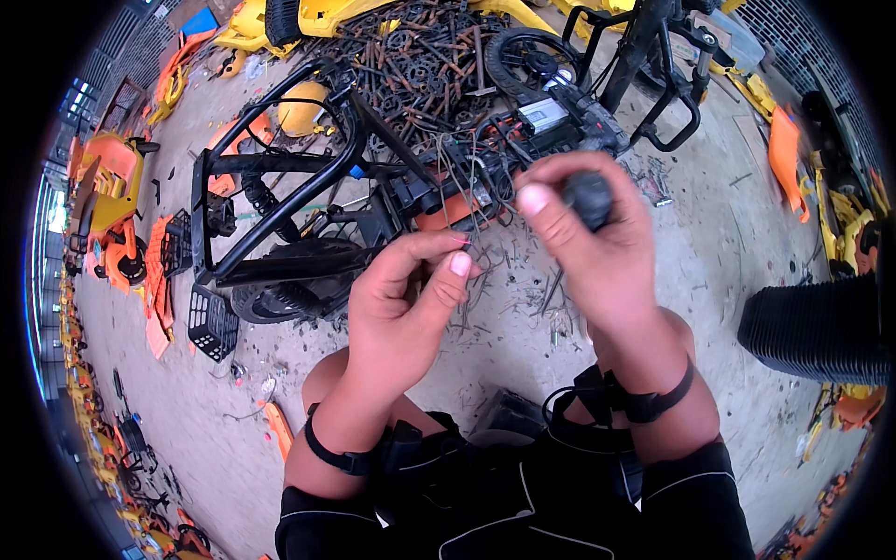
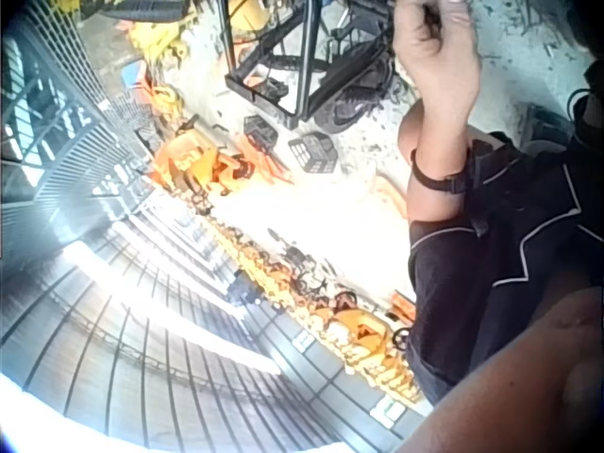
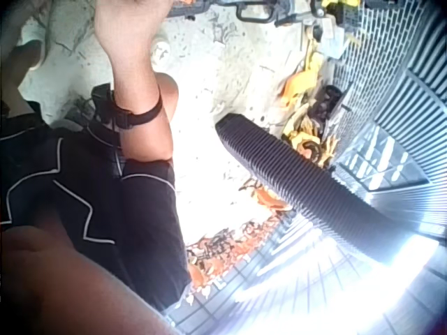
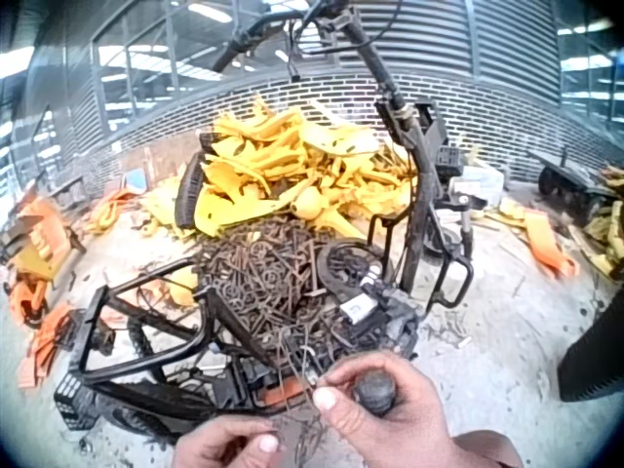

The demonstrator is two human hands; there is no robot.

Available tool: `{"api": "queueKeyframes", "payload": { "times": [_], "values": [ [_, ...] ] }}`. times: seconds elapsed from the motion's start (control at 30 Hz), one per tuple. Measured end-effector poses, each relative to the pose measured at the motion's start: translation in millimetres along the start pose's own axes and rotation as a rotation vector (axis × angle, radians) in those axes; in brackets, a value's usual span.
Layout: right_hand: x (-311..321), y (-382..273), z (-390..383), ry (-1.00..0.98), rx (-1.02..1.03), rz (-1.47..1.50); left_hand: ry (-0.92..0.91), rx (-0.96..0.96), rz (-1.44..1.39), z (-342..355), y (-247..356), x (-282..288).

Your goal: The person joins and connects wires on a motorcycle frame using a screwdriver.

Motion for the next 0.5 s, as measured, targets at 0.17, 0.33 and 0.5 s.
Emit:
{"api": "queueKeyframes", "payload": {
  "times": [0.17, 0.33, 0.5],
  "values": [
    [51.5, -30.6, 31.0, 0.254, 0.153, 0.377, 0.02, -0.125, 0.255, -3.2, -1.8, 1.9],
    [118.1, -34.2, 51.4, 0.225, 0.122, 0.806, 0.03, -0.191, 0.484, -2.9, 3.6, 5.5],
    [147.3, -18.2, 58.8, 0.271, -0.006, 1.023, 0.017, -0.255, 0.554, -2.9, -1.2, 10.4]
  ]
}}
Point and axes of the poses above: each hand's wrist, its own z-axis towards the middle knuckle, its own x-axis out of the back of the hand, y = z × x, the point moved 2 cm from there along z, towards the middle knuckle, and after that the axes turned 6 degrees about y, right-handed, at the moved point
